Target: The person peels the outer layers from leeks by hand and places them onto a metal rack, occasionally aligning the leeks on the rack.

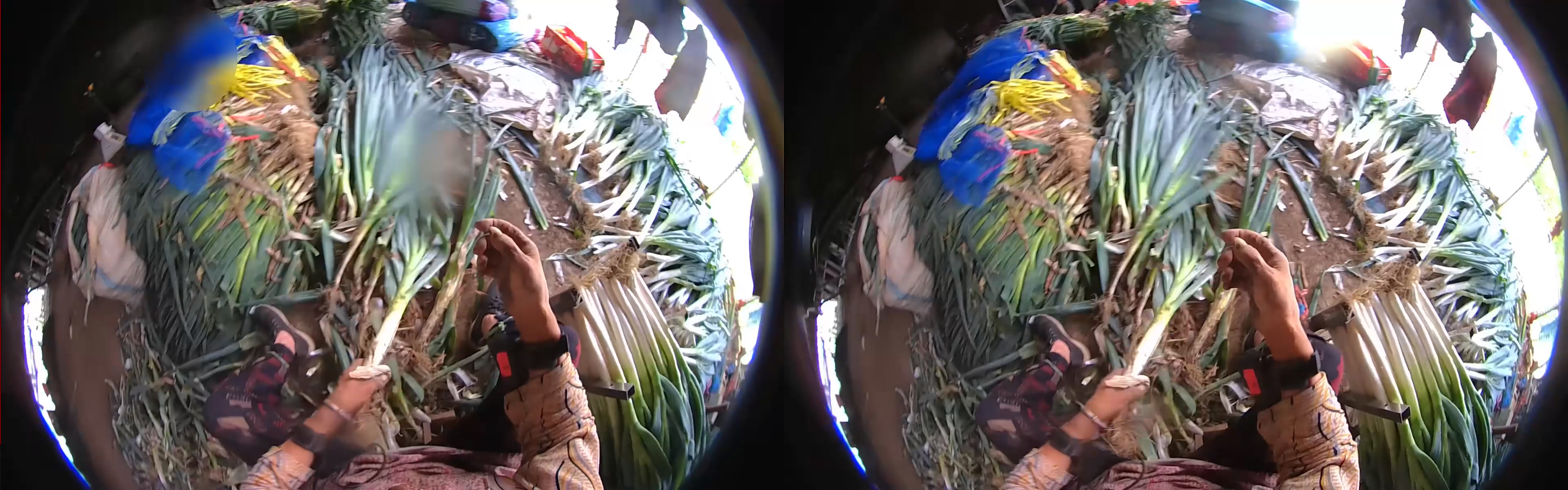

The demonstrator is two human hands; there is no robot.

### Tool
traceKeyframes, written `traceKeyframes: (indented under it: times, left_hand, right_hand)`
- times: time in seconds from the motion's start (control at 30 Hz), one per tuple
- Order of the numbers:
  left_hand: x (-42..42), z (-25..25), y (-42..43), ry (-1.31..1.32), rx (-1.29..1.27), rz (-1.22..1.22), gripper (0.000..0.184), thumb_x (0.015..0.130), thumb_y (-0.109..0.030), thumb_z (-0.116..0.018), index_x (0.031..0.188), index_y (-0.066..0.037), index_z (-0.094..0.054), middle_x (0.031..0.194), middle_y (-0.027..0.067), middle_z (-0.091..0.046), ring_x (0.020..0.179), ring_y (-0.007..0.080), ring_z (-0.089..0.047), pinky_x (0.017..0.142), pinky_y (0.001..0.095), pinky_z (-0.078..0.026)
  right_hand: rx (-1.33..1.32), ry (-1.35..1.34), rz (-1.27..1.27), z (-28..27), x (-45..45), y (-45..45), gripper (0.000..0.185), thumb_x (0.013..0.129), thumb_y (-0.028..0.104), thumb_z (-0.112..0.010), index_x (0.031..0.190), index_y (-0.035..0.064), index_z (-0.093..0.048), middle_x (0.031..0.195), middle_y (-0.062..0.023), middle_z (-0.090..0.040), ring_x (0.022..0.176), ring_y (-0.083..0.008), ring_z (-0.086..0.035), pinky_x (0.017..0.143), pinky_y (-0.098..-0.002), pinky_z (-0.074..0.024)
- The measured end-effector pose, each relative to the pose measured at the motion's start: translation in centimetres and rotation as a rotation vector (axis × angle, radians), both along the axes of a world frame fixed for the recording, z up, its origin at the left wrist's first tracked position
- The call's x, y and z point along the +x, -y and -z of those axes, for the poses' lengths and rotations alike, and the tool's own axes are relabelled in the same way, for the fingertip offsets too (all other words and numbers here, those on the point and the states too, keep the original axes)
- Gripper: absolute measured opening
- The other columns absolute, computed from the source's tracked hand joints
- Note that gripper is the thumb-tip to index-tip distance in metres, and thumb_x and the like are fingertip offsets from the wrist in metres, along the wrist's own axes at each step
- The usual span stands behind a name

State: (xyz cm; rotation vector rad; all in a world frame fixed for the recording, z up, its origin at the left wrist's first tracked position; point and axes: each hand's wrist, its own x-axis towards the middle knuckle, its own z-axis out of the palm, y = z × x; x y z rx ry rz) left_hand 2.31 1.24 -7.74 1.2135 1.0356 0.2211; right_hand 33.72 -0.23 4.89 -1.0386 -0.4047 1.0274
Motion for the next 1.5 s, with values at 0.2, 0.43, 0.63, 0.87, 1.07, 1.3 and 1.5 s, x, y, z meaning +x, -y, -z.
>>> traceKeyframes:
  times: [0.2,0.43,0.63,0.87,1.07,1.3,1.5]
  left_hand:
    - [-9.0,-24.0,-0.5,-0.107,0.237,0.122,0.035,0.081,-0.005,-0.061,0.114,0.002,-0.05,0.098,0.0039,-0.058,0.085,0.0101,-0.055,0.077,0.0256,-0.045]
    - [-14.1,-24.5,5.8,-0.242,1.028,0.249,0.048,0.075,-0.012,-0.071,0.116,0.001,-0.051,0.094,0.0161,-0.064,0.084,0.0235,-0.065,0.071,0.0328,-0.052]
    - [-6.0,-9.7,3.7,-0.267,1.227,0.084,0.054,0.077,-0.021,-0.069,0.121,-0.001,-0.046,0.091,0.0199,-0.062,0.077,0.0338,-0.063,0.065,0.0389,-0.051]
    - [10.3,-14.0,-4.9,0.5,0.451,0.063,0.063,0.084,-0.031,-0.065,0.129,0.004,-0.038,0.113,0.0125,-0.055,0.082,0.0137,-0.056,0.075,0.0248,-0.046]
    - [15.7,-12.9,-5.8,0.582,0.225,-0.399,0.026,0.088,-0.018,-0.061,0.107,-0.001,-0.058,0.077,0.0039,-0.063,0.07,0.0094,-0.055,0.062,0.0224,-0.045]
    - [0.5,-11.7,1.6,0.521,-0.122,-0.48,0.012,0.09,-0.014,-0.054,0.091,-0.002,-0.054,0.067,-0.0005,-0.049,0.053,0.0075,-0.043,0.05,0.0208,-0.038]
    - [-13.6,-15.7,9.6,0.467,-0.071,-0.551,0.021,0.098,-0.024,-0.04,0.086,-0.009,-0.048,0.051,-0.0019,-0.028,0.041,0.0093,-0.022,0.039,0.0262,-0.022]
  right_hand:
    - [-0.253,0.449,-0.841,1.1,-4.7,0.0,0.038,0.087,0.037,-0.06,0.099,0.0015,-0.065,0.086,-0.006,-0.066,0.078,-0.0119,-0.061,0.068,-0.0266,-0.0478]
    - [0.408,-0.163,-0.764,2.4,-10.4,0.2,0.053,0.071,0.016,-0.075,0.115,-0.0055,-0.055,0.112,-0.0162,-0.06,0.104,-0.0237,-0.057,0.088,-0.0333,-0.0456]
    - [0.532,-0.373,-0.381,0.2,-8.8,-1.9,0.051,0.079,0.032,-0.063,0.116,0.0013,-0.047,0.101,-0.0075,-0.058,0.09,-0.0199,-0.057,0.082,-0.0347,-0.0448]
    - [0.266,-0.016,-0.039,2.3,-3.1,-5.2,0.032,0.08,0.016,-0.058,0.108,0.0013,-0.051,0.095,-0.008,-0.055,0.085,-0.0181,-0.055,0.076,-0.032,-0.046]
    - [0.308,-0.226,0.055,-1.7,-3.6,-3.8,0.037,0.078,0.013,-0.052,0.112,-0.0015,-0.049,0.093,-0.0098,-0.055,0.083,-0.0185,-0.055,0.072,-0.0325,-0.0475]
    - [0.451,-0.361,0.123,-1.4,1.1,-4.0,0.029,0.082,0.014,-0.051,0.104,-0.0021,-0.043,0.082,-0.0077,-0.049,0.069,-0.015,-0.049,0.052,-0.0245,-0.0426]
    - [0.392,-0.483,0.08,0.5,4.6,-4.5,0.014,0.083,0.012,-0.046,0.084,-0.0014,-0.042,0.07,-0.0059,-0.045,0.056,-0.0143,-0.044,0.051,-0.0244,-0.0416]
